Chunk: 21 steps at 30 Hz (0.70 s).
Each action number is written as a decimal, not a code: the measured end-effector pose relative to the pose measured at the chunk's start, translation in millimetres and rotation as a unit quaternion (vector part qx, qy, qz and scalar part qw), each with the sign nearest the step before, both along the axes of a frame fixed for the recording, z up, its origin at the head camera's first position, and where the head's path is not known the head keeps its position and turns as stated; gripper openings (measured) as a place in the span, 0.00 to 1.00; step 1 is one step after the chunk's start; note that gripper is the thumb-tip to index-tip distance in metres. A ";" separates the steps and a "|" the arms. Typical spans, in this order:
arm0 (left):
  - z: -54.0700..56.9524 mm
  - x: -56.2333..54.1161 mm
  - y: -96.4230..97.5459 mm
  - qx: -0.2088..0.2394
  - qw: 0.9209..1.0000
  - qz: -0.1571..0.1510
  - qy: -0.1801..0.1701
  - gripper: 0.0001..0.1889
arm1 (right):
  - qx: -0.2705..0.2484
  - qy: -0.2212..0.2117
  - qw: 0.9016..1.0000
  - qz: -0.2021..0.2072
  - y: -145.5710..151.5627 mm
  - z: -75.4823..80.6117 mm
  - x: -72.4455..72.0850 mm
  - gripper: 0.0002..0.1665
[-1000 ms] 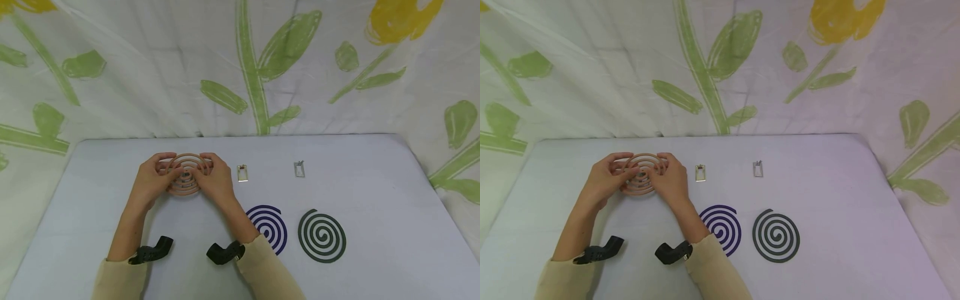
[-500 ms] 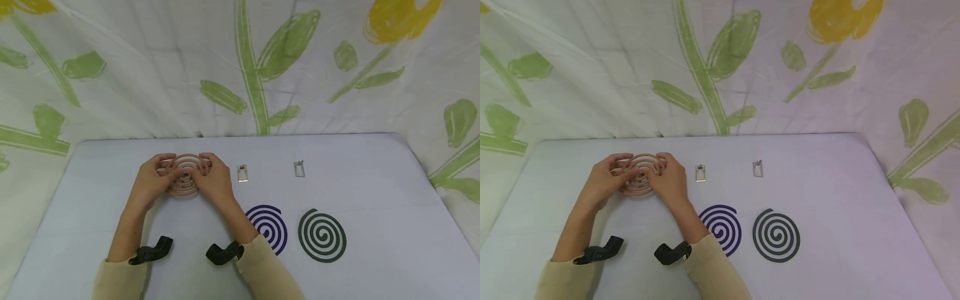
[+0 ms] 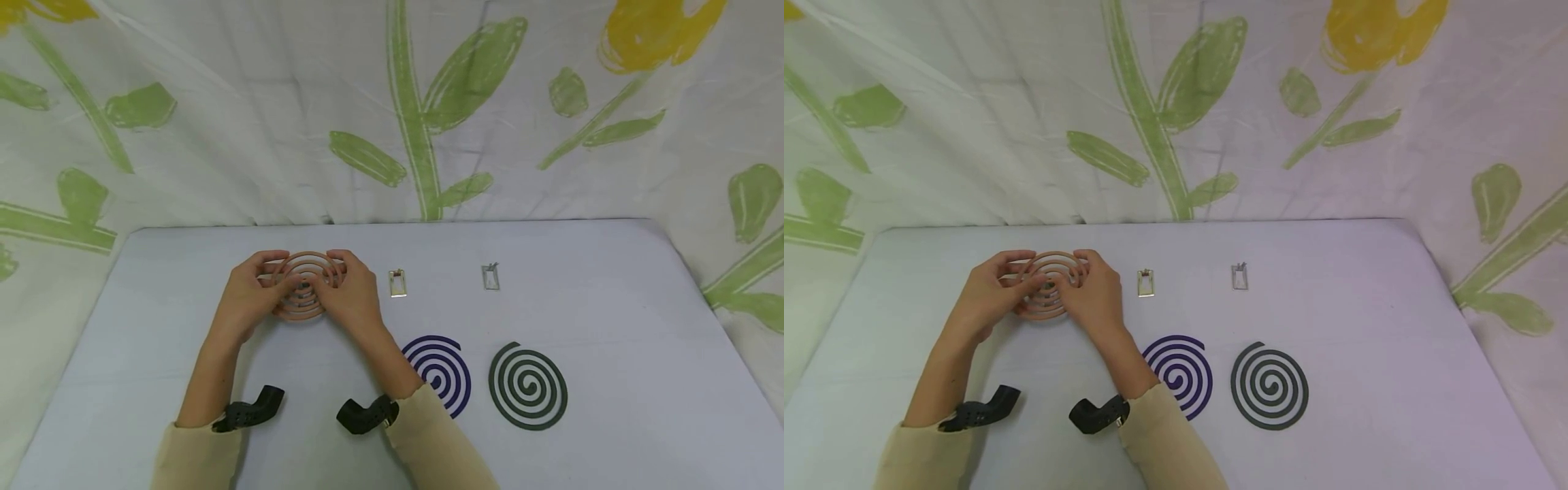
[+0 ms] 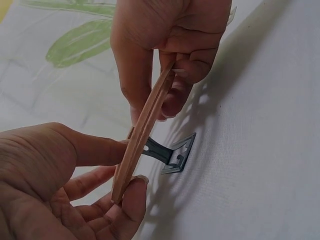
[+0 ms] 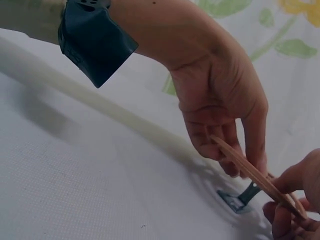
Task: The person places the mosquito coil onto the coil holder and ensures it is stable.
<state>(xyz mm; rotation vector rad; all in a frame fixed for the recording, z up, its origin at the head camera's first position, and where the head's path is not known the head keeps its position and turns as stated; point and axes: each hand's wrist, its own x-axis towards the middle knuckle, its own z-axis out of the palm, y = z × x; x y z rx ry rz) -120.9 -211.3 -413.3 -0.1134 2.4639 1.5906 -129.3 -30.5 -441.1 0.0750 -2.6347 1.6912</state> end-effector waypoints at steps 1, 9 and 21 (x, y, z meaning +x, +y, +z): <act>0.3 0.1 0.3 -0.002 1.000 0.001 0.000 0.33 | 0.003 0.001 1.000 0.000 0.0 0.3 0.2 0.31; 1.7 0.8 1.0 -0.019 1.000 0.004 0.004 0.33 | 0.029 0.007 1.000 -0.009 -0.9 0.6 0.4 0.30; 4.7 2.2 3.9 -0.043 0.999 0.018 -0.012 0.34 | 0.032 0.020 0.999 -0.017 -7.0 -1.1 -4.5 0.27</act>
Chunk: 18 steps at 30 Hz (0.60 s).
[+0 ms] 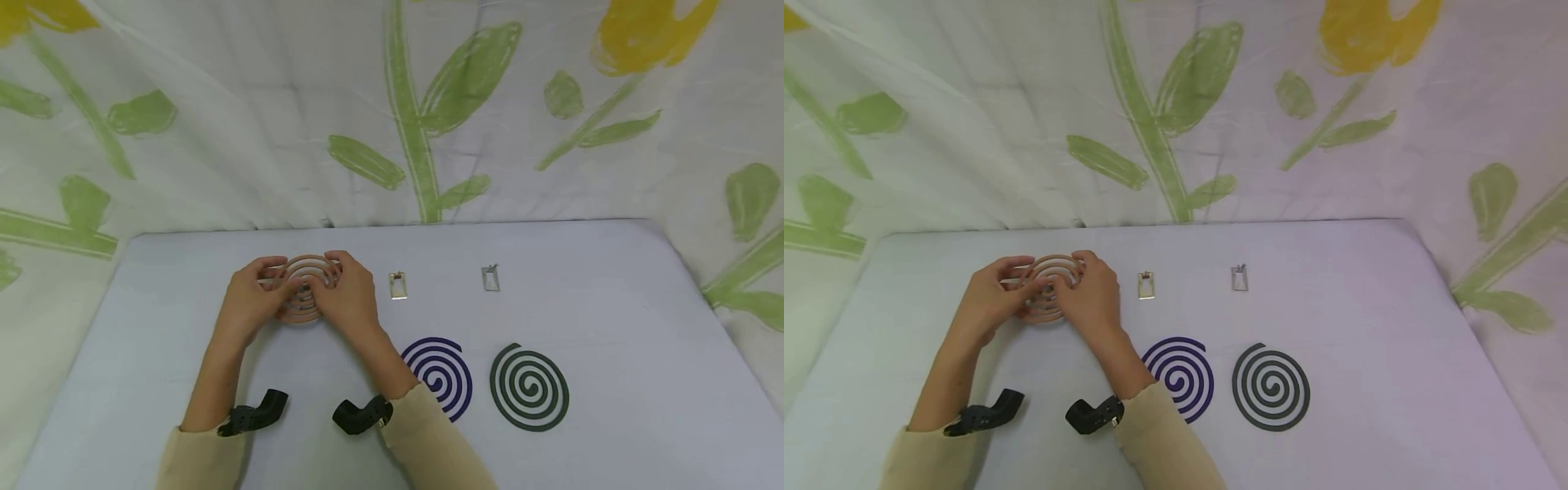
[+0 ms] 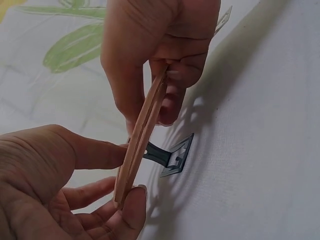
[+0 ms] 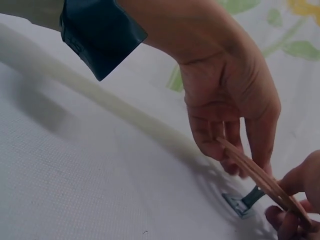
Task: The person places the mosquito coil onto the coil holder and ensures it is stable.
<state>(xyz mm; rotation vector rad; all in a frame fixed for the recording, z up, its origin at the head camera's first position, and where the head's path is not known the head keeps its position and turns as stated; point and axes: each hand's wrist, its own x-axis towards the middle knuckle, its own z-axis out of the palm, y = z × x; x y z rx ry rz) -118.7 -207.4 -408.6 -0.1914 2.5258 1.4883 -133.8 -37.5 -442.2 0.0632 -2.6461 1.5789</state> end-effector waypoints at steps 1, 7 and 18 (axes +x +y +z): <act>-0.2 0.2 -0.2 -0.001 1.000 -0.001 -0.002 0.35 | -0.002 0.000 1.000 -0.001 -0.7 0.1 0.0 0.26; 0.0 1.1 -2.7 -0.008 1.000 -0.002 -0.015 0.38 | -0.008 -0.011 1.000 0.002 -3.3 -1.2 1.9 0.26; -2.6 -3.2 -0.6 0.022 1.000 0.002 -0.010 0.36 | -0.039 -0.017 0.999 -0.004 -0.4 0.4 1.0 0.25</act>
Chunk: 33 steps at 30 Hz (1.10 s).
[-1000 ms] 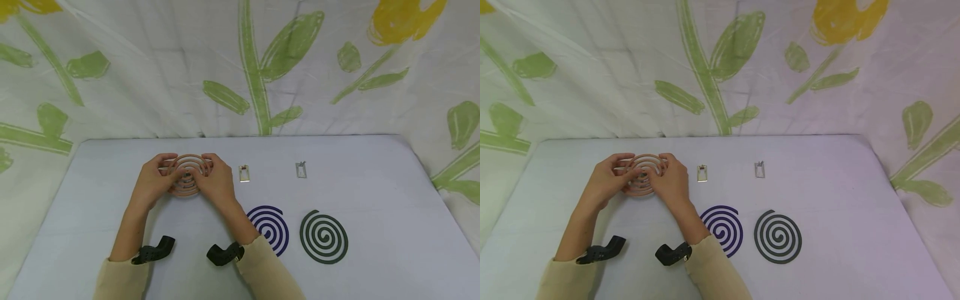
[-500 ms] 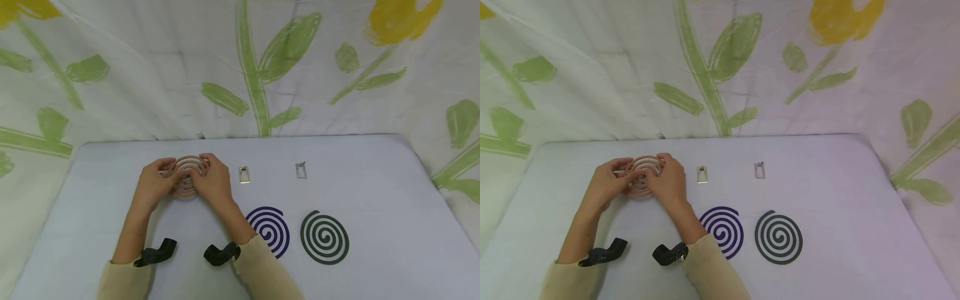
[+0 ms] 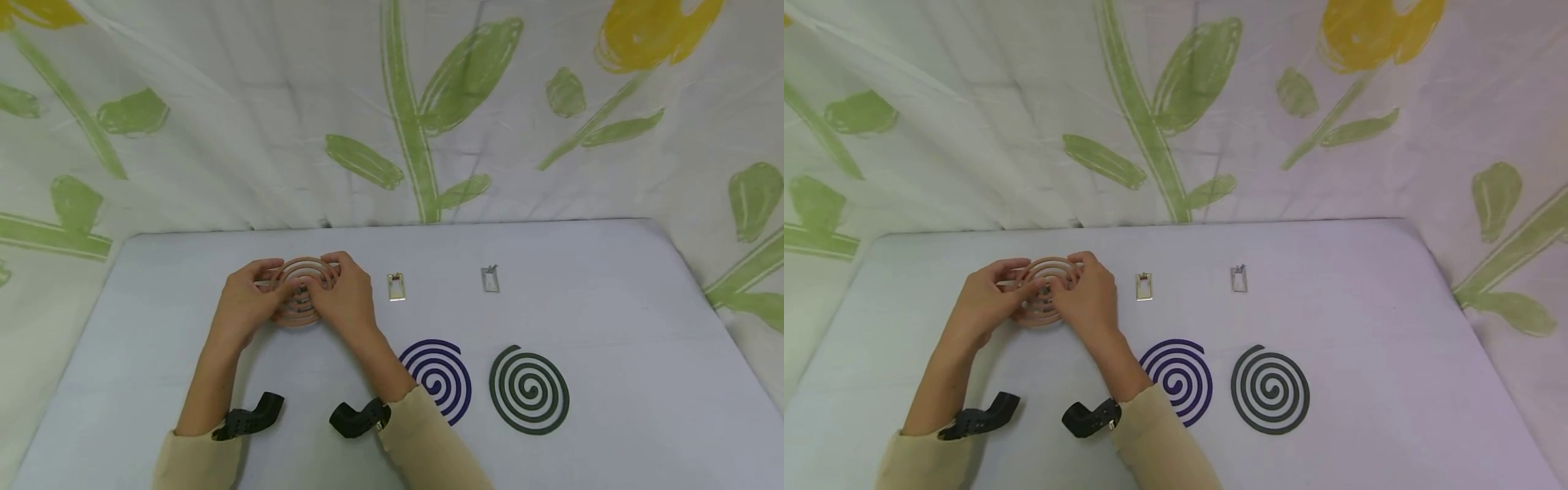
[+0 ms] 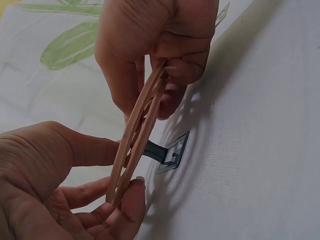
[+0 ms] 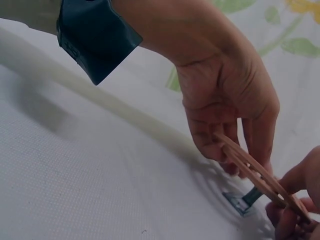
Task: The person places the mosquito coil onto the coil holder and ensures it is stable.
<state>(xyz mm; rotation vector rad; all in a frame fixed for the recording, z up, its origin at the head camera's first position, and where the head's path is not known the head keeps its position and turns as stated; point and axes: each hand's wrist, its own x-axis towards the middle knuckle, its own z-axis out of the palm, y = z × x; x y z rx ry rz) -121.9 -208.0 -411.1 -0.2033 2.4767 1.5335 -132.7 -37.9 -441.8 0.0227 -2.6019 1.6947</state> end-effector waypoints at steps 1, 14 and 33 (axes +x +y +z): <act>0.2 0.0 0.1 0.002 1.000 0.000 0.000 0.35 | -0.002 -0.002 1.000 0.000 0.0 0.1 0.2 0.25; -0.7 -0.1 2.9 -0.002 1.000 -0.007 0.006 0.33 | 0.071 0.008 0.997 -0.006 0.4 3.7 2.0 0.24; 1.8 0.3 -0.3 -0.082 0.994 -0.032 0.059 0.32 | 0.146 0.027 0.989 0.004 -4.1 8.2 3.9 0.22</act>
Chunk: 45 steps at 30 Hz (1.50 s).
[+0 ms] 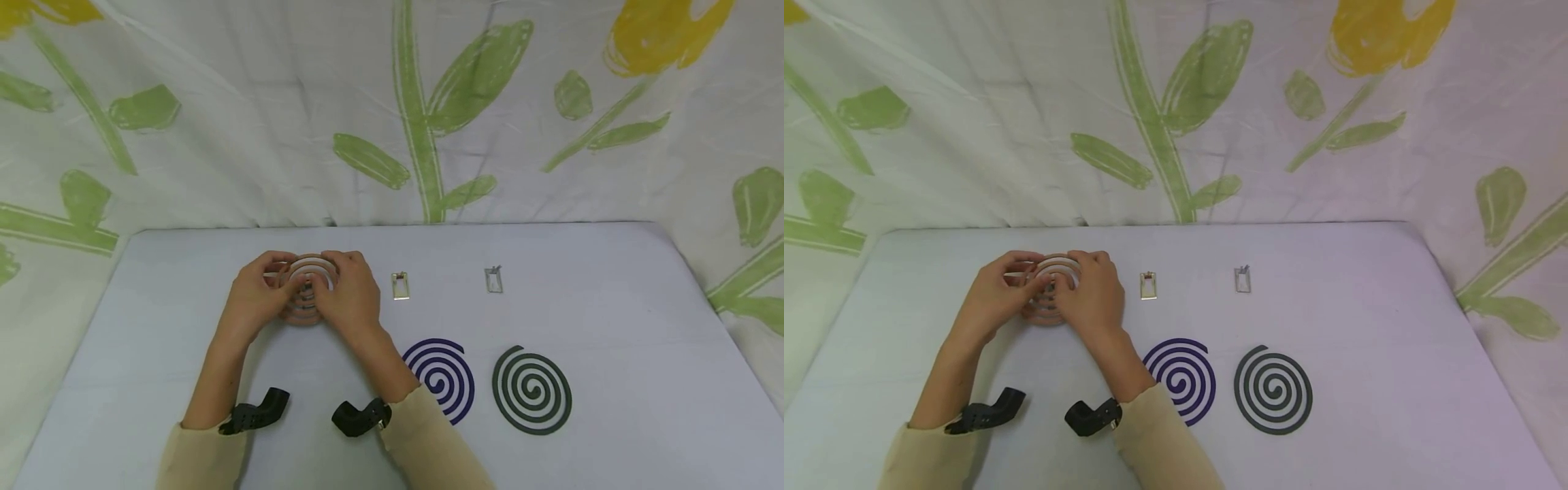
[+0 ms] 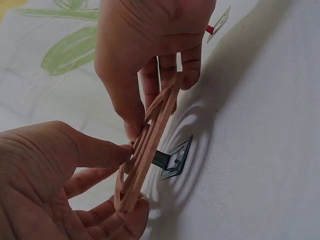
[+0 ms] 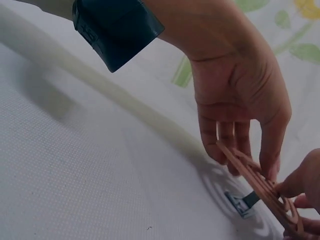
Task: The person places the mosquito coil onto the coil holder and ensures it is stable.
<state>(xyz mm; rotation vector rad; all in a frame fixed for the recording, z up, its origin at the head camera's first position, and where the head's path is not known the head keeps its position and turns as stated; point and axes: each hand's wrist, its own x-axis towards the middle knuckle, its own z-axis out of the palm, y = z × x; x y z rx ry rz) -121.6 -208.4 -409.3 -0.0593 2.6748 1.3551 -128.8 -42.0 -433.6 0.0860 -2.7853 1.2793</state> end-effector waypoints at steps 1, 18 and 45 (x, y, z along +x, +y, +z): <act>0.0 -0.1 -0.1 0.000 1.000 0.000 -0.002 0.33 | -0.001 -0.002 1.000 0.000 -0.1 0.2 0.1 0.22; 2.6 0.5 -0.1 -0.025 0.999 -0.009 -0.021 0.31 | -0.003 0.005 1.000 0.008 -1.5 -2.3 0.4 0.17; 3.0 -2.0 -2.2 -0.028 0.999 -0.020 -0.008 0.32 | 0.004 0.012 1.000 0.008 -0.6 0.3 -0.6 0.17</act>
